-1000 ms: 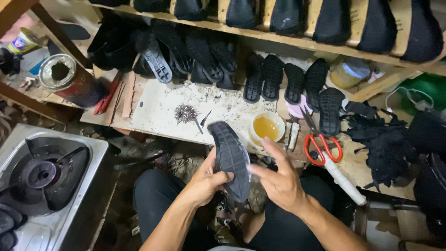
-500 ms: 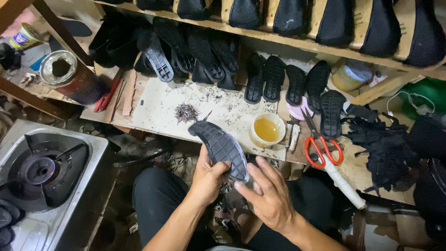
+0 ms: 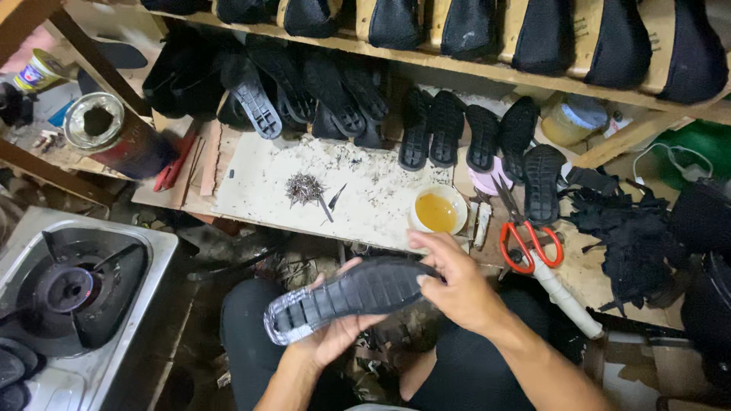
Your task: The person sits on the floor at a workbench and applies glue by hand to the inner surface of black rubber shoe soles, rubbing the glue over each sole. Coated soles are set on the table and stacked on the lap as they are finished.
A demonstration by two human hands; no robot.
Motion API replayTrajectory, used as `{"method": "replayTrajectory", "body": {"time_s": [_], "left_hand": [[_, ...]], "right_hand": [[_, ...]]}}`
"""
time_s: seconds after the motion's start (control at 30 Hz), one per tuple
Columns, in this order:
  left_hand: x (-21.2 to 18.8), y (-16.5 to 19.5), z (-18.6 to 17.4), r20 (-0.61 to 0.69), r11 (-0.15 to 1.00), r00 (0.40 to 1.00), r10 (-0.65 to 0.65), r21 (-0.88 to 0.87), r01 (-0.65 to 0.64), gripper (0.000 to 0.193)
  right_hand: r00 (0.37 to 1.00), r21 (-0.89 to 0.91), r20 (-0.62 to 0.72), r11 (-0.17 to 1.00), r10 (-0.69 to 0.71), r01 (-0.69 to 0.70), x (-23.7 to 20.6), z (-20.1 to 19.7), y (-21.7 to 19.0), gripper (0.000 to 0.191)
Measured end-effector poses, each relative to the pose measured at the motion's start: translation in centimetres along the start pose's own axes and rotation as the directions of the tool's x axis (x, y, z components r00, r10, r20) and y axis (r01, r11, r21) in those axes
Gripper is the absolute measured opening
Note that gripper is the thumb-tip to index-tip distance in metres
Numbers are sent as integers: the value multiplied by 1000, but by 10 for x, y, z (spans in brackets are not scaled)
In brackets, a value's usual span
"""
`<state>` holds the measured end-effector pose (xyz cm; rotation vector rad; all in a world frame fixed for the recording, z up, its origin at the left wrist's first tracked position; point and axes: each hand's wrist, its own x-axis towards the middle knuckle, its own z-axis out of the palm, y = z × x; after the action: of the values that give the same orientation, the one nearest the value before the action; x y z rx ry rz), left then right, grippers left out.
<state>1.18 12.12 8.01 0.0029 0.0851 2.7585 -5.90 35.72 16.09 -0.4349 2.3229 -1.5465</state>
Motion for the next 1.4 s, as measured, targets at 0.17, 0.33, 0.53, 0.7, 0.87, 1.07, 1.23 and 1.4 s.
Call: {"method": "replayTrajectory", "body": {"time_s": [0.17, 0.33, 0.53, 0.7, 0.87, 1.07, 1.23, 1.4], "left_hand": [[-10, -22, -6, 34, 998, 999, -24, -65, 26, 89], [-14, -30, -7, 132, 989, 985, 115, -107, -101, 100], [-18, -24, -6, 102, 974, 969, 226, -37, -223, 103], [-8, -28, 13, 157, 973, 963, 217, -109, -202, 105], [2, -42, 34, 227, 985, 960, 165, -89, -149, 108], [4, -43, 41, 322, 983, 944, 72, -184, -13, 108], [2, -48, 43, 145, 988, 980, 140, -80, -129, 111], [-1, -43, 33, 318, 992, 946, 59, -127, -19, 104]], "right_hand": [[920, -644, -37, 713, -391, 277, 39, -11, -11, 47], [947, -844, 84, 484, -310, 233, 67, -40, 5, 72], [926, -666, -208, 739, -314, 101, 51, -37, 25, 35], [887, -438, -200, 848, -417, 299, 9, -16, 25, 36], [837, -264, -279, 875, -471, 405, -15, 27, 26, 54], [738, -478, -156, 704, -656, 525, -49, 76, 9, 46], [836, -275, -404, 921, -372, 277, -20, 48, 15, 50], [753, -531, -141, 691, -643, 490, -49, 86, 19, 47]]}}
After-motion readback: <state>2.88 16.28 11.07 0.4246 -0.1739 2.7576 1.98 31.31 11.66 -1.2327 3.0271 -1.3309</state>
